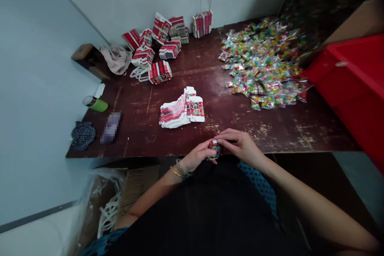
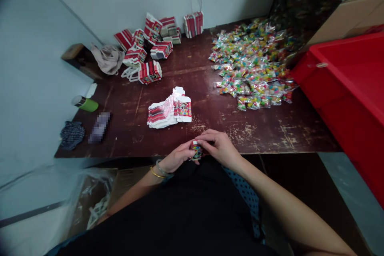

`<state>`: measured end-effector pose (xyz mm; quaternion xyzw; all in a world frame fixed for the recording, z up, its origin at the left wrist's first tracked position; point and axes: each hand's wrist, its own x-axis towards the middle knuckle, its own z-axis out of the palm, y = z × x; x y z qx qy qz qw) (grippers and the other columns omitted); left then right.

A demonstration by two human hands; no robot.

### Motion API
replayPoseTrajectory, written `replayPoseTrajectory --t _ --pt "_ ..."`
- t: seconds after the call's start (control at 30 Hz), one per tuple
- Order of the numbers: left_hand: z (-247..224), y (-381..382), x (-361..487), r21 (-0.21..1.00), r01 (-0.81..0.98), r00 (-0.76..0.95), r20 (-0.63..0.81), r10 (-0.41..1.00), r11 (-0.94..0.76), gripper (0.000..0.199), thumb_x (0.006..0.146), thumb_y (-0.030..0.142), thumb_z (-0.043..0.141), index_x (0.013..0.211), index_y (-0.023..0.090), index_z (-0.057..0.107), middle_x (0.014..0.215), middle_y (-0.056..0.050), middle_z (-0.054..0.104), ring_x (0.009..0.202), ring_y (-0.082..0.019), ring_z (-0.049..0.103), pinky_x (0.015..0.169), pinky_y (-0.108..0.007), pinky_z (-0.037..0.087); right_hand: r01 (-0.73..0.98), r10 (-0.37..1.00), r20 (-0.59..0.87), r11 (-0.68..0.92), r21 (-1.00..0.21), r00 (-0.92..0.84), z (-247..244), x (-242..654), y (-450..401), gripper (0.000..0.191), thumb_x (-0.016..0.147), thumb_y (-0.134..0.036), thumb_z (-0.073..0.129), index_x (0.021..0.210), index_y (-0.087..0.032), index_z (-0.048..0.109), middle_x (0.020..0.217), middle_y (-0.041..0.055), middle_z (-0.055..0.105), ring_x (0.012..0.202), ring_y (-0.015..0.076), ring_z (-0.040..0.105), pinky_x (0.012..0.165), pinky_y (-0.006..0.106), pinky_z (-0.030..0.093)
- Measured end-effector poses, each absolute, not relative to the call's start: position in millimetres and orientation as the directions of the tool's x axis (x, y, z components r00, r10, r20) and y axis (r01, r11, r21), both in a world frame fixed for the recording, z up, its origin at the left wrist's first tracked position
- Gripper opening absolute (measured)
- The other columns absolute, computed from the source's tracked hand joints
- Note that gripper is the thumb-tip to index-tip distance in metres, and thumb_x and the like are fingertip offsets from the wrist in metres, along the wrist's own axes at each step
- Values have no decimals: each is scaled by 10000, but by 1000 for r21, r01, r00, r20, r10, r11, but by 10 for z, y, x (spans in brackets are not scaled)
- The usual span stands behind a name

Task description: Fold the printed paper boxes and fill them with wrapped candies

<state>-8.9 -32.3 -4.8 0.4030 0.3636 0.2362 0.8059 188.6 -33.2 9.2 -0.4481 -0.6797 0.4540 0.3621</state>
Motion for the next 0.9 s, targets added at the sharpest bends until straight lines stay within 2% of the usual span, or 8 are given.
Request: replayPoseTrajectory --t 0.17,0.27,0.4,0.53,0.6,0.73,0.83,0.9 --pt "-97 -406 -146 763 -65 680 -438 588 643 423 808 301 657 1193 149 573 971 -73 589 878 -193 598 661 -286 525 349 899 255 381 -856 -356 -133 1779 -498 295 934 -329 546 1186 -260 681 1118 86 675 995 217 623 879 385 518" --pt "-139 -470 -44 759 -33 751 -411 517 650 435 840 319 622 1236 152 550 1001 -86 604 899 -199 610 725 -335 540 367 937 215 309 -878 -274 -151 1984 -687 276 933 -334 548 1164 -286 690 1085 76 702 983 232 639 879 418 525" --pt "-137 -318 -45 949 101 734 -275 621 300 473 842 276 625 1299 201 534 1269 -120 558 1115 -226 564 935 -382 480 529 959 -64 96 -843 -275 19 2911 -978 259 935 -368 527 1133 -367 693 1124 70 708 1019 245 664 884 403 546" --pt "-123 128 -368 935 345 321 -37 946 -81 322 873 247 565 1188 201 614 1277 -115 570 1176 -233 535 999 -398 440 643 899 -149 171 -746 -412 115 3360 -869 233 875 -416 607 1076 -375 717 1068 72 732 975 261 692 825 379 583" --pt "-124 310 -521 914 397 200 7 980 -87 303 874 238 555 1165 185 620 1207 -112 619 1122 -225 573 992 -398 444 642 889 -92 249 -725 -449 67 3025 -513 270 901 -397 567 1128 -328 696 1136 65 709 1067 275 655 918 430 545" --pt "-137 328 -631 936 352 184 -70 980 1 312 867 235 550 1160 150 616 1092 -104 677 977 -196 637 945 -369 472 596 835 207 517 -614 -511 -174 1867 528 430 918 -260 497 1341 -200 542 1404 126 512 1287 270 485 1062 440 419" --pt "-191 117 -645 943 327 211 -144 967 69 291 857 246 564 1122 151 639 1060 -95 689 961 -185 636 924 -339 475 655 773 182 618 -436 -608 -368 1326 1122 681 792 -201 648 1427 -118 416 1480 196 402 1360 344 373 1081 512 357" --pt "-245 -16 -666 949 275 239 -222 945 153 278 846 272 591 1088 149 656 1024 -93 694 950 -185 633 884 -324 485 666 752 146 643 -379 -643 -450 1233 1300 642 766 -167 673 1373 -86 479 1419 217 477 1297 359 450 1048 506 390"
